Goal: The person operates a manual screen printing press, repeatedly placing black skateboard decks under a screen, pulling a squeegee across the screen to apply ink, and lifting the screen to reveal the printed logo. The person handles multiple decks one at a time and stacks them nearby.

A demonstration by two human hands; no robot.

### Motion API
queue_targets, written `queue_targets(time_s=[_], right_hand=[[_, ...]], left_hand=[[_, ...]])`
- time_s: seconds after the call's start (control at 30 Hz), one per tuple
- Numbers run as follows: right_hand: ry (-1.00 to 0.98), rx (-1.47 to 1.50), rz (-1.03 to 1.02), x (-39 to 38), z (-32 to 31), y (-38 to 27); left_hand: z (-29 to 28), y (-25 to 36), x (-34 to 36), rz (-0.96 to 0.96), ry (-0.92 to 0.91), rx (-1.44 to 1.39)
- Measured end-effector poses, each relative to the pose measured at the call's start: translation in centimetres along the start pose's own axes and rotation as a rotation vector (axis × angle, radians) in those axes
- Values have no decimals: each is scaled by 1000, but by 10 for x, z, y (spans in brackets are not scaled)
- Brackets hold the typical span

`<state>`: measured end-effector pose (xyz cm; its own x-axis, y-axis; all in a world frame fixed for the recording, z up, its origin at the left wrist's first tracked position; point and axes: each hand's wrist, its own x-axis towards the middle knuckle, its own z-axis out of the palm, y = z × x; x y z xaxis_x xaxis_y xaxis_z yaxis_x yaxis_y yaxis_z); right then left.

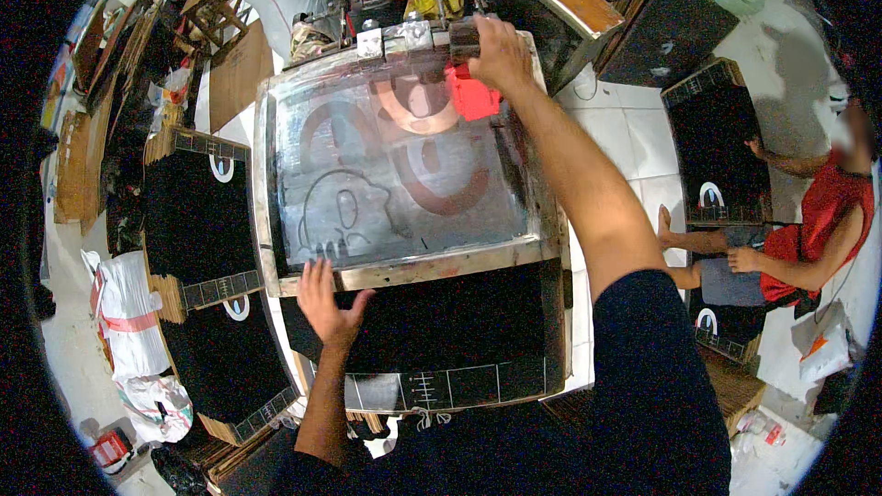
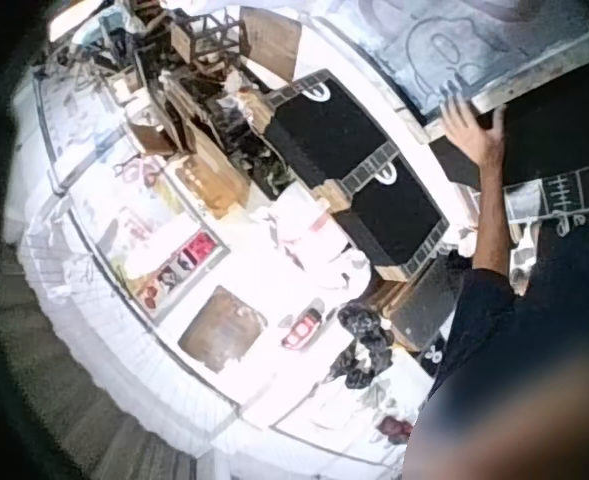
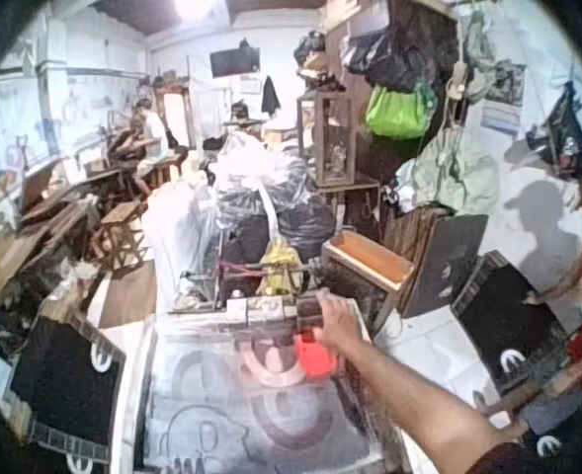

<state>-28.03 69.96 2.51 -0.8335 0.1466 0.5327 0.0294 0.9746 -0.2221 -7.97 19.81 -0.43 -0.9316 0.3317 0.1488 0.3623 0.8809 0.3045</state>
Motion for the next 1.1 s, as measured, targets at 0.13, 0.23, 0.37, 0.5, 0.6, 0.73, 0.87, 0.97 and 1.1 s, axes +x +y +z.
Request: queue_targets(time_s=[0.13, 0.23, 0.37, 0.5, 0.6, 0.73, 0.87, 0.97, 1.1], right_hand=[[-272, -105, -81, 41, 32, 21], [-467, -122, -11, 42, 26, 16], [-542, -4, 102, 33, -10, 3], [-383, -33, 348, 29, -31, -3], [-351, -161, 443, 26, -22, -4], [-237, -224, 473, 15, 6, -6], [-237, -29, 278, 6, 16, -15], [-294, 26, 18, -2, 2, -20], [-522, 68, 31, -3, -20, -10]], left_hand=[[21, 7, 10, 60, 21, 117], [25, 2, 6, 49, 8, 91], [25, -2, -1, 48, 5, 71], [30, -4, 0, 79, 32, 73], [32, -6, 1, 81, 26, 70], [32, -7, -2, 68, 11, 41], [32, -8, -3, 56, -5, 55], [33, -9, -2, 57, 4, 18], [34, -10, -3, 71, 27, 6]])
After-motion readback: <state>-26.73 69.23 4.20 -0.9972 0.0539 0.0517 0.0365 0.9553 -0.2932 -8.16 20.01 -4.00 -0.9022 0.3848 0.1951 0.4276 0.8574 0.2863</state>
